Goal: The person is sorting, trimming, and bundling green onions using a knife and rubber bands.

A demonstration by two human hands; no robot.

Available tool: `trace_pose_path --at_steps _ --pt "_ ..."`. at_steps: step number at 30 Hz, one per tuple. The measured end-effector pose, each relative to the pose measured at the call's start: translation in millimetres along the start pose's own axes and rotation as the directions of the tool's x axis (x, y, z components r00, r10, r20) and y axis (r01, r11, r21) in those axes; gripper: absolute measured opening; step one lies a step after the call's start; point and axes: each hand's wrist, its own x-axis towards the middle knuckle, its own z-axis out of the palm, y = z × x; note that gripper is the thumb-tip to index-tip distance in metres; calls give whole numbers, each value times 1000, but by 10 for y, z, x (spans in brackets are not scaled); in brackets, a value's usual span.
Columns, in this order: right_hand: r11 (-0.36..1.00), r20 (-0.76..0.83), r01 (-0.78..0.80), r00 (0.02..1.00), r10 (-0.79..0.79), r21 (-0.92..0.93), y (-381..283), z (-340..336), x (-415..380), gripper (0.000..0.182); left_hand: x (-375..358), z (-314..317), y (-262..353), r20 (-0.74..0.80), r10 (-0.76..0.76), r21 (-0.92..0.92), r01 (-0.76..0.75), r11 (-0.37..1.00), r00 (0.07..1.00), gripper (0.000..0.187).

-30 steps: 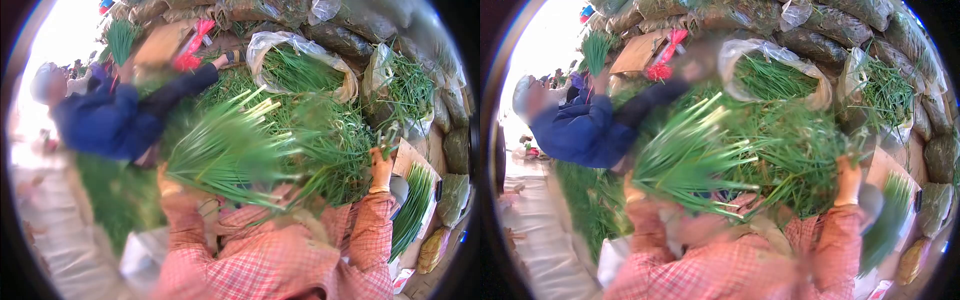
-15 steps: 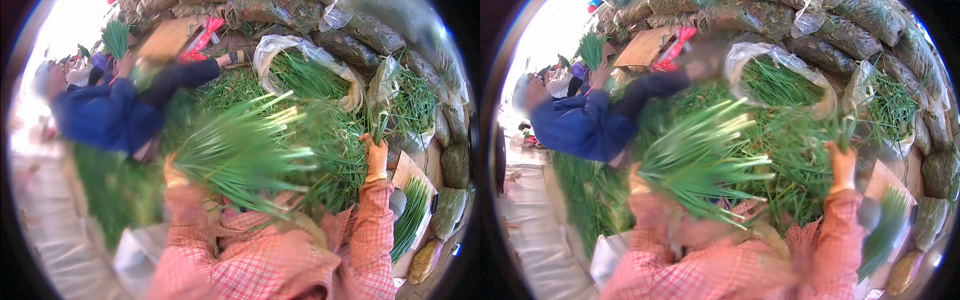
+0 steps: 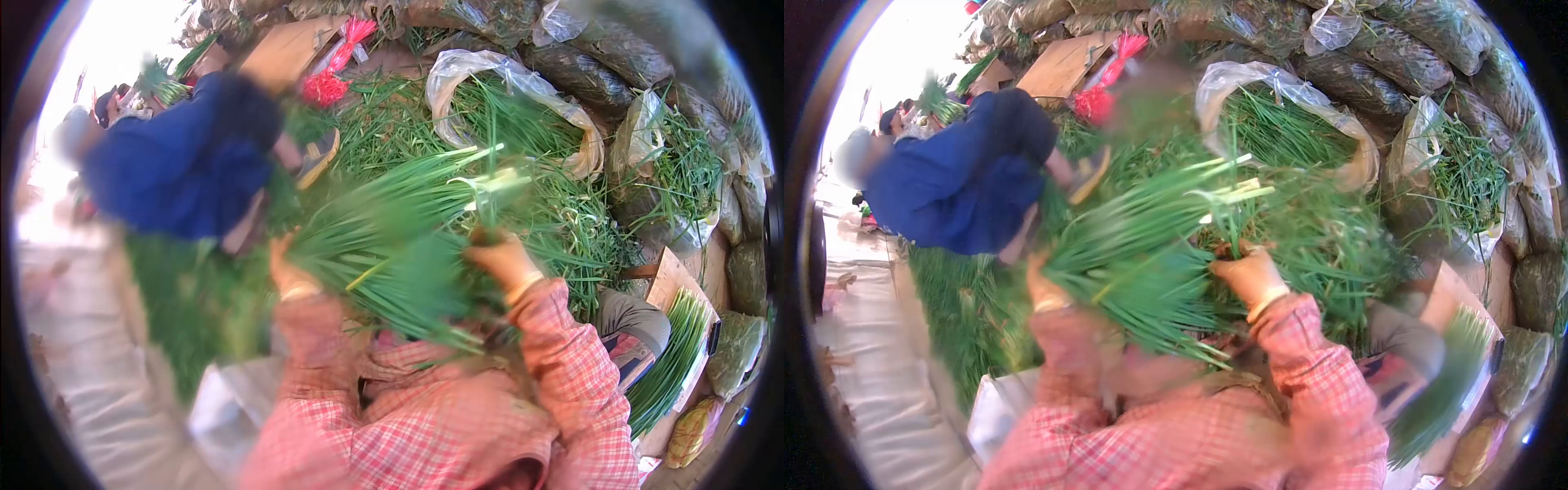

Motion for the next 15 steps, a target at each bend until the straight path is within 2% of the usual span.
trace_pose_path --at_steps 3,5,6,7,8,9,10,11,12,13,15 --pt "964 -154 78 981 -120 -254 -53 -43 -177 26 0 15 -4 27 13 0 -13 1000 1000 44" --pt "999 -210 -9 978 -2 -53 -97 -218 -313 25 33 -25 31 -1 -44 59 44 997 999 50" --pt "964 -247 154 947 -207 -215 -15 -382 -369 24 55 -56 43 -19 -72 84 74 994 997 54" --pt "914 -229 180 934 -275 -365 219 -653 -341 21 68 -87 54 -38 -101 109 105 989 994 57" --pt "979 -363 164 910 -198 -124 431 -866 -318 20 56 -95 72 -52 -101 68 104 992 994 55" --pt "982 -447 -15 892 -72 -188 324 -1088 -429 20 12 -65 84 -65 -101 26 102 994 993 53" --pt "958 -525 22 833 -175 -285 574 -1449 -416 22 -45 -8 95 -76 -102 -16 101 995 992 51" --pt "893 -571 -28 778 -262 -449 718 -1752 -483 24 -104 61 107 -87 -103 -57 98 994 991 49" --pt "761 -607 -155 710 -357 -630 940 -2052 -490 23 -155 135 98 -97 -104 -98 94 991 990 47" --pt "569 -531 -161 620 -577 -806 1327 -2345 -459 26 -179 169 95 -107 -104 -136 89 987 989 45" --pt "47 -383 -399 832 -401 -916 664 -1885 -747 41 -200 210 66 -62 -43 -276 25 961 997 39"
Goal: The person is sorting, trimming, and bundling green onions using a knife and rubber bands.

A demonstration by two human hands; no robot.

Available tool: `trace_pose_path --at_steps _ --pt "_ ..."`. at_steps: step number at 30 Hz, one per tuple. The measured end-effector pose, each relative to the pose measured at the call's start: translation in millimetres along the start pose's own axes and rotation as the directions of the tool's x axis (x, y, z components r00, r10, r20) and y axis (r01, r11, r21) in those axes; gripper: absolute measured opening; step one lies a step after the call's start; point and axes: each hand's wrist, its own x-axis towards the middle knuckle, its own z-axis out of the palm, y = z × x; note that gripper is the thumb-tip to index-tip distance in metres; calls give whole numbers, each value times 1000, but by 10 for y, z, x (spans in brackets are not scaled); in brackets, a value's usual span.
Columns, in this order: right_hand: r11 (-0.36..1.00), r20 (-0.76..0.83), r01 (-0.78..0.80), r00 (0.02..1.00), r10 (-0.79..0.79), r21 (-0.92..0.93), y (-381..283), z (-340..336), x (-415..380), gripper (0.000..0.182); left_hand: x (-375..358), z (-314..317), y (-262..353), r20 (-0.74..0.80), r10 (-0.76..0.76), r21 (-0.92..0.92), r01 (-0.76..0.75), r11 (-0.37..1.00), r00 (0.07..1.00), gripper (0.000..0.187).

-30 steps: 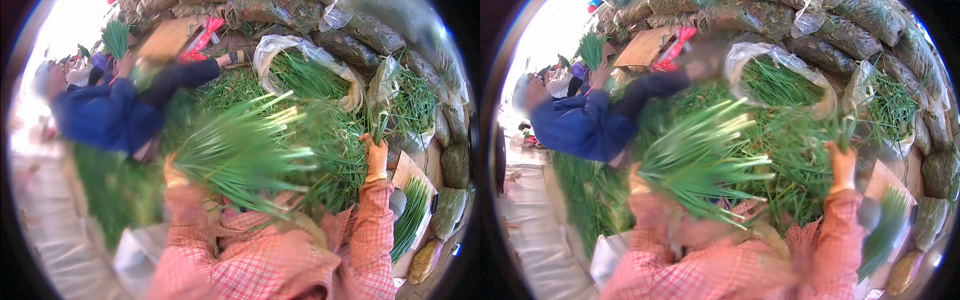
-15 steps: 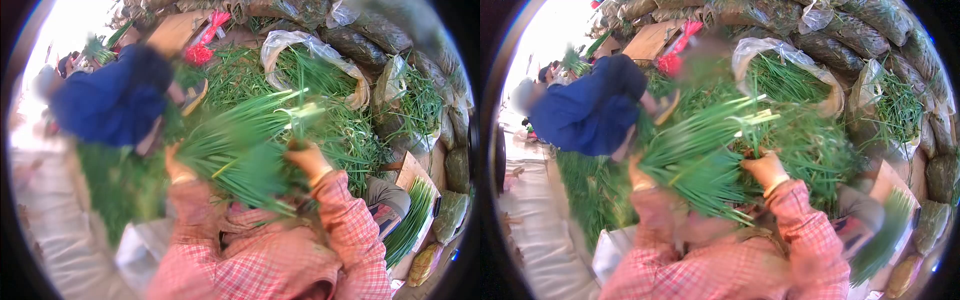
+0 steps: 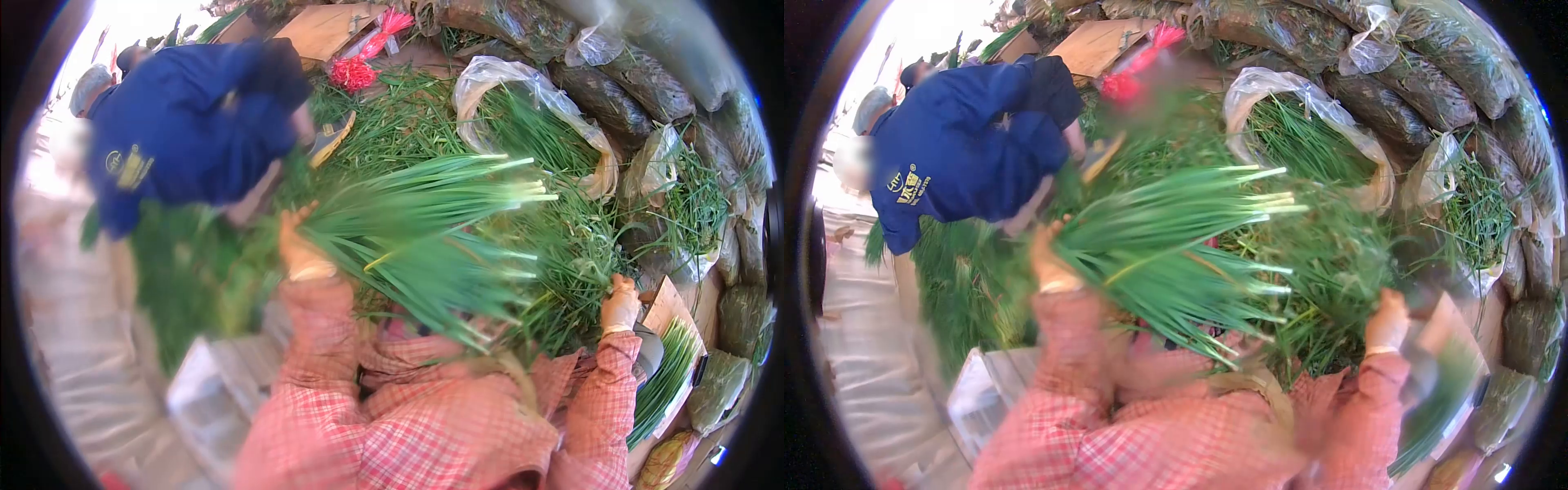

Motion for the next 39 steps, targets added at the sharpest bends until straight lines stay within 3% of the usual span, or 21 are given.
trace_pose_path --at_steps 2,3,4,5,6,8,14,18,19,22,27,30,32,34,36,37,38,39 --pt "977 -159 198 970 -183 85 -804 -921 -106 54 5 0 -8 43 22 -84 -19 996 999 35" --pt "907 -253 359 919 -302 222 -1106 -1137 -130 56 25 -22 -8 57 19 -96 -14 995 998 34" --pt "735 -348 543 835 -426 405 -1366 -1167 -103 58 31 -28 0 71 16 -106 -9 994 997 32" --pt "601 -354 592 805 -477 538 -1671 -1227 -122 56 24 -15 4 75 3 -60 1 998 997 32" --pt "443 -372 616 768 -521 651 -1958 -1278 -140 54 16 14 6 80 -8 -14 9 1000 997 32" --pt "497 -378 647 752 -540 578 -2399 -1204 -131 41 -24 83 3 67 -12 42 9 999 998 32" --pt "522 -538 749 659 -525 408 -2382 -1058 -108 25 39 -18 -56 -9 8 50 -7 999 1000 32" --pt "323 -530 738 660 -533 593 -2181 -962 -105 15 370 -381 -179 -45 8 -3 -9 1000 999 32" --pt "369 -536 727 681 -498 579 -2149 -968 -121 11 313 -345 -171 -57 9 -8 -10 1000 998 32" --pt "331 -510 636 764 -395 697 -2105 -851 -181 9 -3 -113 -94 55 -6 82 2 997 998 30" --pt "416 -134 241 954 -270 877 -1772 -770 -293 6 215 -393 -212 122 -31 -54 38 998 992 29" --pt "511 -217 283 958 -185 812 -1305 -606 -241 8 147 -374 -192 97 -71 -21 73 997 993 27" --pt "612 -232 192 973 -15 767 -802 -415 -227 12 95 -363 -175 62 -62 66 58 996 996 25" --pt "793 -122 18 990 71 609 -235 -285 -160 17 111 -430 -147 24 1 198 -6 980 1000 24" --pt "903 -167 346 936 -311 256 219 -141 -57 19 263 -649 -161 233 -30 36 22 999 972 25" --pt "895 -223 390 912 -343 217 -65 -413 -27 26 562 -918 -291 320 116 52 -139 989 940 26" --pt "882 -279 433 884 -376 184 -429 -748 -93 32 450 -812 -395 245 329 96 -360 928 912 27" --pt "788 -318 524 844 -431 323 -771 -872 -101 39 299 -677 -476 -38 258 144 -250 957 966 30"
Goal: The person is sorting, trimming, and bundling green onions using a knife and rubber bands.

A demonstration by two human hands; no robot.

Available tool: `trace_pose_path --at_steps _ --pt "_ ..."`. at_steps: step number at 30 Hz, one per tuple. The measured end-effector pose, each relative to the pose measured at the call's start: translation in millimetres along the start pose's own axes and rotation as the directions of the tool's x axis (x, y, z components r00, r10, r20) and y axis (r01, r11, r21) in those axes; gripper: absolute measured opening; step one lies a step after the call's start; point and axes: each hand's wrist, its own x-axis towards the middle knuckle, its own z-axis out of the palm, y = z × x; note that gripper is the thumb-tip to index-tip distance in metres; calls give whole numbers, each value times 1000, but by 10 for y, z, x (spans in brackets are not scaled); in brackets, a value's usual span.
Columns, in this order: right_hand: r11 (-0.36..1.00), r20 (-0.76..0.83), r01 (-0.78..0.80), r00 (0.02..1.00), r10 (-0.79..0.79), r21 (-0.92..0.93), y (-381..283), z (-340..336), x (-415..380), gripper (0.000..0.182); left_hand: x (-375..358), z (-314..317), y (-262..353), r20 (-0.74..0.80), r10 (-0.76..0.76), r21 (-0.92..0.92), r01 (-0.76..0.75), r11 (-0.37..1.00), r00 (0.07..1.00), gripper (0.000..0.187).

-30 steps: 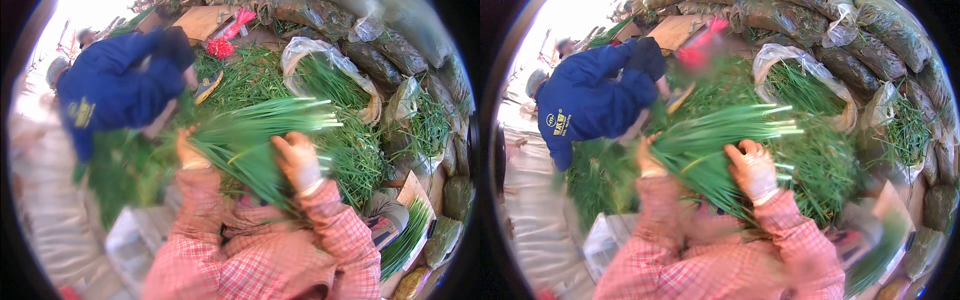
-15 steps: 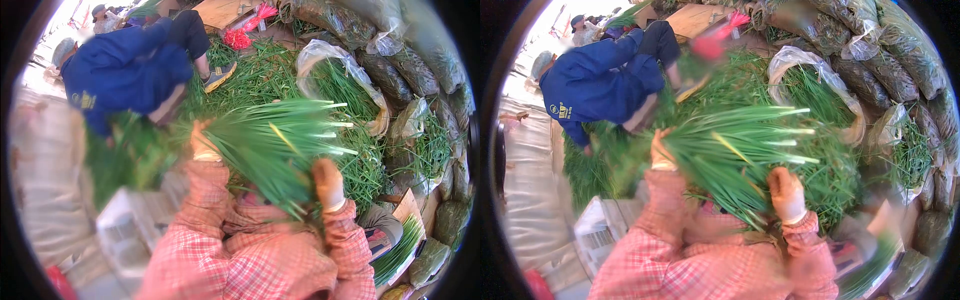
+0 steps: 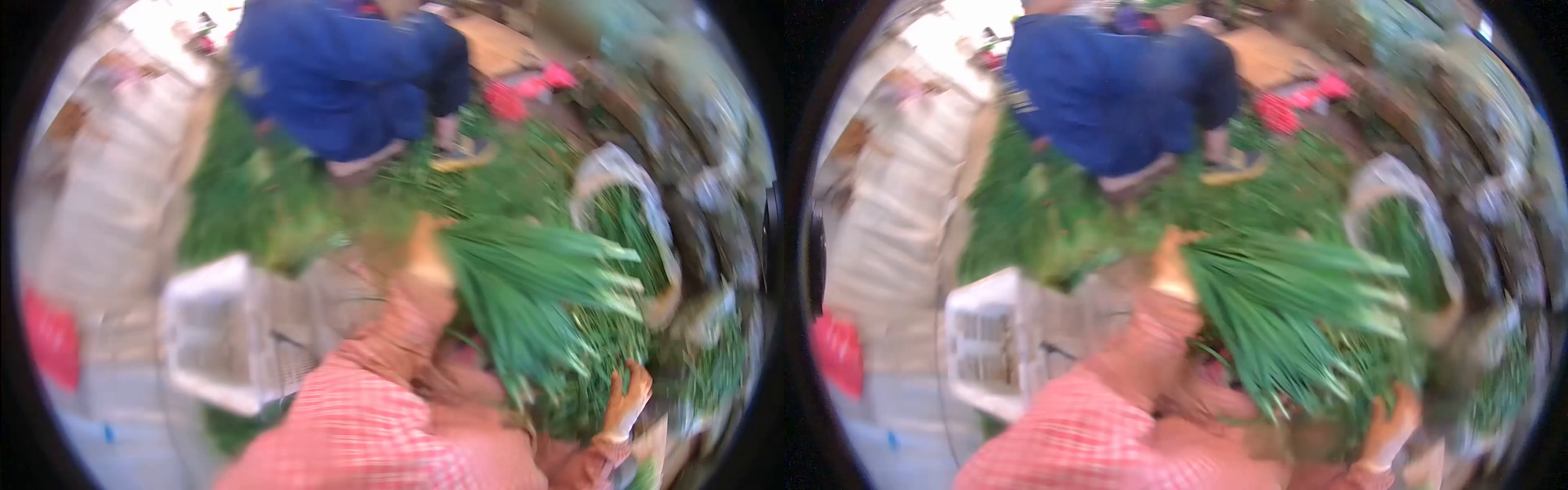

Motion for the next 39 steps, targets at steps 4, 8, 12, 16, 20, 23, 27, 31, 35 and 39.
trace_pose_path --at_steps 4,8,12,16,20,23,27,31,35,39 --pt "991 291 3 956 -43 137 -991 463 621 51 -686 824 512 61 -177 -365 187 912 982 36" --pt "814 136 -221 975 174 538 -1492 638 695 46 -703 843 473 18 27 -320 -20 947 999 39" --pt "608 140 -252 964 227 753 -1421 580 638 33 -878 1087 544 70 88 -268 -66 961 994 39" --pt "509 152 -281 948 279 814 -964 827 565 25 -1237 1447 869 137 133 -152 -112 982 982 42" --pt "644 36 -196 967 253 740 -842 1024 483 32 -1146 1434 782 142 78 -246 -41 968 987 42" --pt "674 -75 -81 977 199 734 -1214 949 400 38 -915 1237 519 109 79 -334 -38 942 991 41" --pt "346 145 -260 935 324 901 -1346 922 504 28 -1036 1012 585 120 -87 -356 125 926 989 39" --pt "326 81 -218 919 386 920 -1367 763 502 14 -954 875 658 95 -76 -295 101 950 993 39" --pt "888 -121 20 992 40 459 -984 925 411 10 -991 780 611 34 -97 -348 103 932 995 38" --pt "934 -113 167 984 -138 315 -452 1204 166 12 -1057 722 376 28 -77 -285 82 955 997 32"
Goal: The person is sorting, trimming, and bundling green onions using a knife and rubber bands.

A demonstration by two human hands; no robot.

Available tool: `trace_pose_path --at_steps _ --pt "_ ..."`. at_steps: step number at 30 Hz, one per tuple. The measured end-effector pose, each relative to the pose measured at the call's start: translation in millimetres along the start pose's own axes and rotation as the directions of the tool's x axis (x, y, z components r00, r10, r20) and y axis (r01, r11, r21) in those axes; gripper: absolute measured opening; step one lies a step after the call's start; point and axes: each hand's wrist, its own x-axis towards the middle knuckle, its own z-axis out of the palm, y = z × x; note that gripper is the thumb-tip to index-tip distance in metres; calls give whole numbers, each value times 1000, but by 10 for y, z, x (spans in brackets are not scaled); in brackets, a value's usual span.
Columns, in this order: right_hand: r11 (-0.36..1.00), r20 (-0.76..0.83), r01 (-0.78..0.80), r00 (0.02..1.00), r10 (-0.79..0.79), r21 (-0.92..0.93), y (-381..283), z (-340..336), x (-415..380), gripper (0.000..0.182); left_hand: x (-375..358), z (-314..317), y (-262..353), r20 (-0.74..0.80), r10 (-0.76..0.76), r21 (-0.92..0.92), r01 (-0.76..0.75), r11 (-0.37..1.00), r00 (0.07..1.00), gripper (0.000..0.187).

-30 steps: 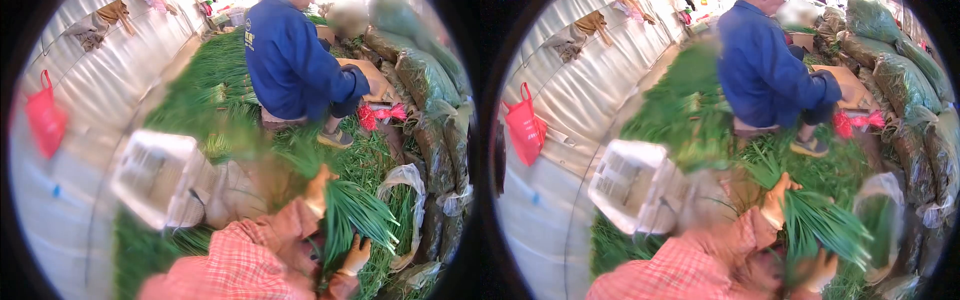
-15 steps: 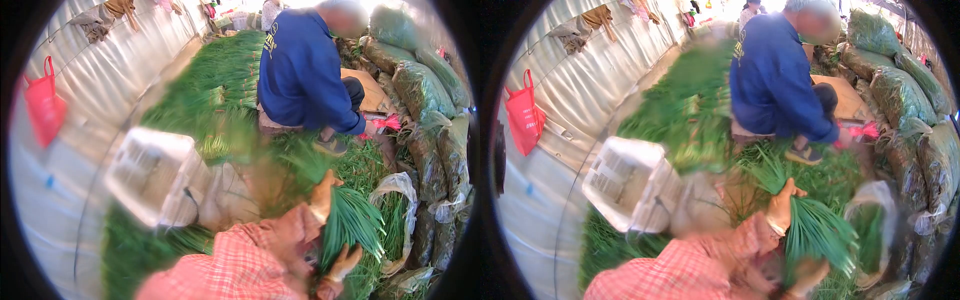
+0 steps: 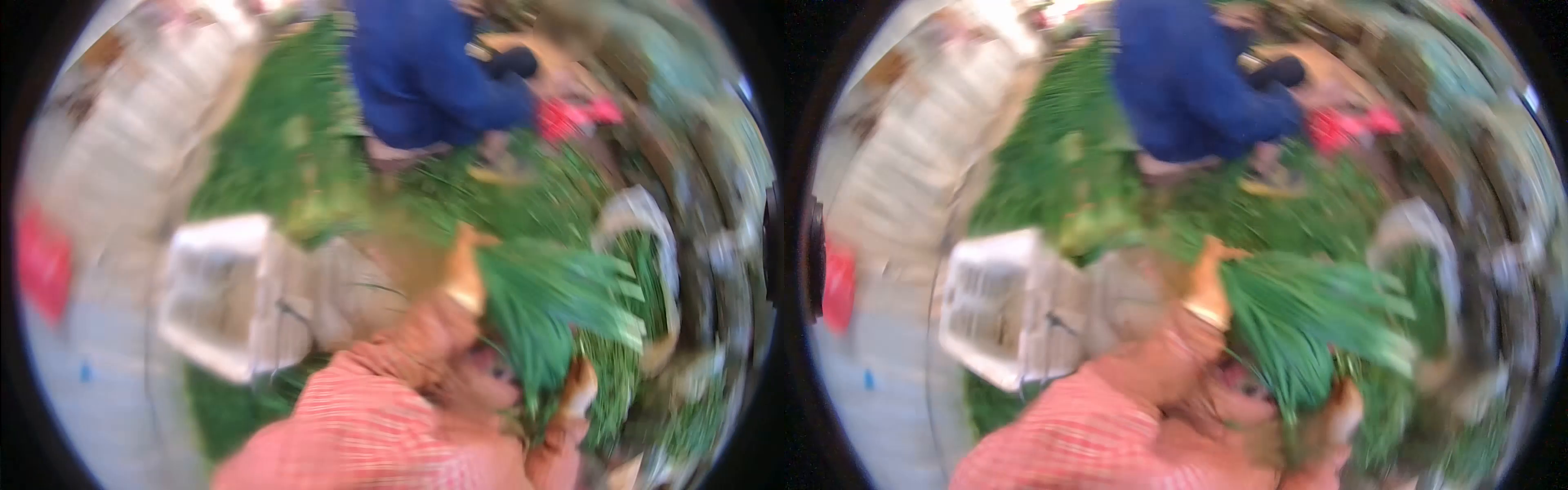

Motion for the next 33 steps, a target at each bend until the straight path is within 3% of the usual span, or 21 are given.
trace_pose_path --at_steps 1,2,4,6,10,11,13,16,17,18,19,20,22,23,24,25,26,27,28,29,33 --pt "997 67 64 996 -60 -48 170 -54 -99 12 -60 6 45 -78 -21 184 35 982 997 34" --pt "985 182 -8 983 40 -174 276 -142 -196 14 138 -256 -63 161 27 118 -46 992 987 33" --pt "960 -37 -173 985 169 -222 700 -330 -528 14 293 -374 135 121 -11 142 -6 990 993 34" --pt "847 -191 -532 831 522 0 821 -744 -660 10 485 -405 327 57 -37 175 26 984 998 35" --pt "702 -193 -639 681 707 316 350 -1090 -475 10 662 -396 461 7 -29 231 26 973 1000 37" --pt "671 -118 -629 689 715 393 -64 -1120 -281 11 683 -400 461 3 -25 246 24 969 1000 38" --pt "895 -165 -374 893 418 245 -498 -979 -140 15 681 -429 458 0 -12 268 11 963 1000 39" --pt "810 138 -574 818 559 121 -737 -662 66 29 666 -532 460 1 42 301 -40 953 999 41" --pt "927 155 -369 922 356 62 -474 -438 18 30 645 -580 424 -10 79 333 -71 940 997 42" --pt "904 219 -393 909 353 172 -267 -173 2 27 619 -636 413 -30 140 379 -118 918 990 42" --pt "709 349 -580 812 468 400 -231 -76 14 24 605 -702 397 -62 209 446 -160 881 976 43" --pt "324 506 -728 665 550 605 -212 -6 72 22 558 -763 451 -114 282 515 -186 837 953 44" --pt "-209 675 -711 469 569 671 -163 83 205 20 442 -724 474 -261 228 429 -99 898 938 45" --pt "-303 695 -673 442 567 675 -91 51 184 20 278 -526 480 -274 -92 134 133 982 957 44" --pt "-289 655 -633 474 589 718 -27 37 169 20 253 -434 369 -305 -34 26 44 999 952 42" --pt "-342 696 -606 615 370 718 39 -78 189 20 273 -504 312 -280 -19 162 67 984 960 40" --pt "-198 559 -642 427 710 741 -103 -181 256 20 278 -520 304 -275 -43 130 81 988 961 39" --pt "54 287 -654 403 869 755 -322 -279 307 26 259 -501 301 -267 -71 102 101 990 961 39" --pt "-12 305 -567 424 853 823 -554 -424 436 33 188 -359 366 -262 -103 71 126 990 960 39" --pt "71 338 -660 471 815 748 -465 -455 476 33 67 -193 351 -299 -2 167 55 984 954 39" --pt "426 508 -835 550 663 348 427 -217 262 35 85 -264 398 -163 -104 -44 98 994 981 36"
